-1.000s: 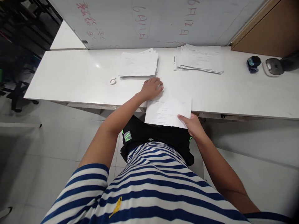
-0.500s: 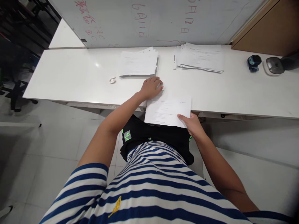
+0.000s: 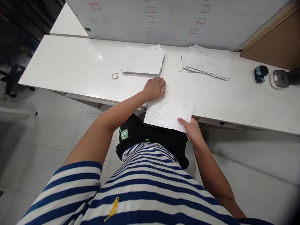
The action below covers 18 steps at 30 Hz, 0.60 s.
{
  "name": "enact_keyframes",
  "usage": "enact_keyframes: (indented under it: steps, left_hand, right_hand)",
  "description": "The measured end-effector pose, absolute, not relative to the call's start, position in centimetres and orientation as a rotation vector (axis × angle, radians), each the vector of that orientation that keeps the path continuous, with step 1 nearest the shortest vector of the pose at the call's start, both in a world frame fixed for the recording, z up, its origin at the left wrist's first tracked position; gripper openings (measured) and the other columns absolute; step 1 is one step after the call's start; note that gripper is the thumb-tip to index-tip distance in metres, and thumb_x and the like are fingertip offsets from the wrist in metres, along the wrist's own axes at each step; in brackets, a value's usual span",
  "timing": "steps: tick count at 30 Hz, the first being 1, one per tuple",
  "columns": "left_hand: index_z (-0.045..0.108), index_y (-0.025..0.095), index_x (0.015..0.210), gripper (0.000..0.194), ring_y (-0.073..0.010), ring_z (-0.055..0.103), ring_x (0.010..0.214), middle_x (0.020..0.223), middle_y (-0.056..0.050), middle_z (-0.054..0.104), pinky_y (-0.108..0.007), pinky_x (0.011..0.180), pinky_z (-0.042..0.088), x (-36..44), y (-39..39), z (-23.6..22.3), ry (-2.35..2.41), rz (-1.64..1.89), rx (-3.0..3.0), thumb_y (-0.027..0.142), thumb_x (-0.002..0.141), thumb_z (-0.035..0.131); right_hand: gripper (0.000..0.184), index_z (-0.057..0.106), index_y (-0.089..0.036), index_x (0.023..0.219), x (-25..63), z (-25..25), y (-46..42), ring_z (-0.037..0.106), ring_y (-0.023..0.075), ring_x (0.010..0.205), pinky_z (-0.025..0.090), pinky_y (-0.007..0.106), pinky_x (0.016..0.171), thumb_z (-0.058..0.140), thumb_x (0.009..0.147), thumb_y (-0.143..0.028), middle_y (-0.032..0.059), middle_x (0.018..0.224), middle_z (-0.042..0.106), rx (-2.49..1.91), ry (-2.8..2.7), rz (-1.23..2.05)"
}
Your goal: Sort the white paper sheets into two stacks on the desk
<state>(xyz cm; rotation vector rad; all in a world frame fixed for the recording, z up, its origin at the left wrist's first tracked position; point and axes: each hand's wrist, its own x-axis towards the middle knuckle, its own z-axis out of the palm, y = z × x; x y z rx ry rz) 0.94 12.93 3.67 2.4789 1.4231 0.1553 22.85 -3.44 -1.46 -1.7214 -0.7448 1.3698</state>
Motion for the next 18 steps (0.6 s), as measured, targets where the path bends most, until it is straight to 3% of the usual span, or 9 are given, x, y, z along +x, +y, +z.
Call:
enact_keyframes:
  steps: [9, 18]
  left_hand:
    - [0.050, 0.025, 0.131, 0.044, -0.0319, 0.030, 0.138, 0.149, -0.007, 0.039, -0.050, 0.109, 0.028, 1.3, 12.9, 3.7, 1.459, 0.119, 2.425, 0.041, 0.093, 0.033]
    - [0.042, 0.031, 0.136, 0.046, -0.0329, 0.011, 0.146, 0.155, 0.000, 0.028, -0.055, 0.114, 0.017, 1.5, 13.2, 2.9, 1.490, 0.073, 2.329, 0.047, 0.094, 0.032]
  right_hand:
    - [0.052, 0.069, -0.015, 0.108, 23.1, -1.5, -3.4, 0.066, 0.0292, 0.105, 0.053, 0.042, 0.092, 0.079, 0.066, -0.043, 0.0104, 0.113, 0.071, -1.750, -0.751, 1.423]
    - [0.049, 0.068, -0.020, 0.111, 24.1, -2.0, -3.8, 0.069, 0.0293, 0.097, 0.058, 0.037, 0.081, 0.073, 0.072, -0.048, 0.0083, 0.110, 0.072, -1.852, -0.858, 1.439]
